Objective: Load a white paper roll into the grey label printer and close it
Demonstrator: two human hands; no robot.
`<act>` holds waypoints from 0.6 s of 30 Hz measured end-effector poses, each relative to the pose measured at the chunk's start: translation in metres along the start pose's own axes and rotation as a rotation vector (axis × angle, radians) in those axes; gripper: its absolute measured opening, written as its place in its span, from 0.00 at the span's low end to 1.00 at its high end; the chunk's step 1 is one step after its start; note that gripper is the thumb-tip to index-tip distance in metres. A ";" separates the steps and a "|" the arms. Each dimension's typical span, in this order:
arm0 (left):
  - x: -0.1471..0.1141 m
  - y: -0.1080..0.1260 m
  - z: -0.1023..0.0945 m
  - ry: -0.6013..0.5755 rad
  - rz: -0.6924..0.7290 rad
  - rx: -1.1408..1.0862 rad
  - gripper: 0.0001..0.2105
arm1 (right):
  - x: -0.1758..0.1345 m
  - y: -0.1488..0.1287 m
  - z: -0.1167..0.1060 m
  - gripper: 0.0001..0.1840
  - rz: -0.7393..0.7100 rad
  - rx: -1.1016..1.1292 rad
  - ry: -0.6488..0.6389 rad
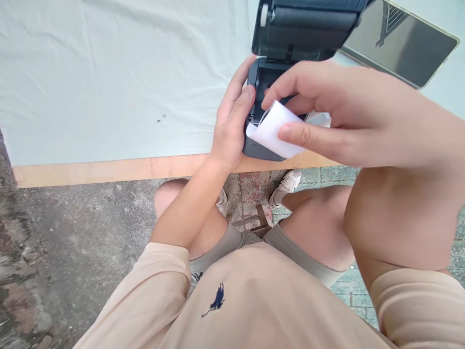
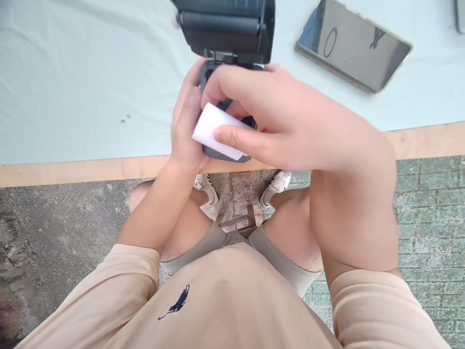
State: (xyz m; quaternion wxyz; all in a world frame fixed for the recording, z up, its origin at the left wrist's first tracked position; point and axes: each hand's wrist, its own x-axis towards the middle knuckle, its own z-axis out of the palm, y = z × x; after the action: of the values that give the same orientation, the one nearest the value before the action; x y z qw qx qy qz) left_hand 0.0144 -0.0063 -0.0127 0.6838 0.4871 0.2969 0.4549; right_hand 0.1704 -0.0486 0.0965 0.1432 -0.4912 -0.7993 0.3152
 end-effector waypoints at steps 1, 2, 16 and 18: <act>-0.001 0.000 0.000 -0.011 0.016 -0.002 0.18 | 0.000 0.001 0.000 0.15 0.004 -0.052 -0.010; -0.001 -0.001 0.000 -0.020 0.038 0.000 0.19 | 0.001 0.002 0.001 0.16 0.019 -0.097 0.005; -0.004 -0.004 0.003 0.000 0.030 0.050 0.20 | 0.008 0.011 0.015 0.15 0.255 -0.468 0.238; -0.004 -0.003 0.004 0.022 0.015 0.062 0.20 | 0.008 0.011 0.016 0.13 0.235 -0.470 0.279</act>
State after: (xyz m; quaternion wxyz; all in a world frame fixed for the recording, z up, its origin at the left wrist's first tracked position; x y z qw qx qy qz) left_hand 0.0170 -0.0122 -0.0142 0.6616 0.5055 0.3145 0.4559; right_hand 0.1659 -0.0437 0.0763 0.0965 -0.6387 -0.7606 0.0652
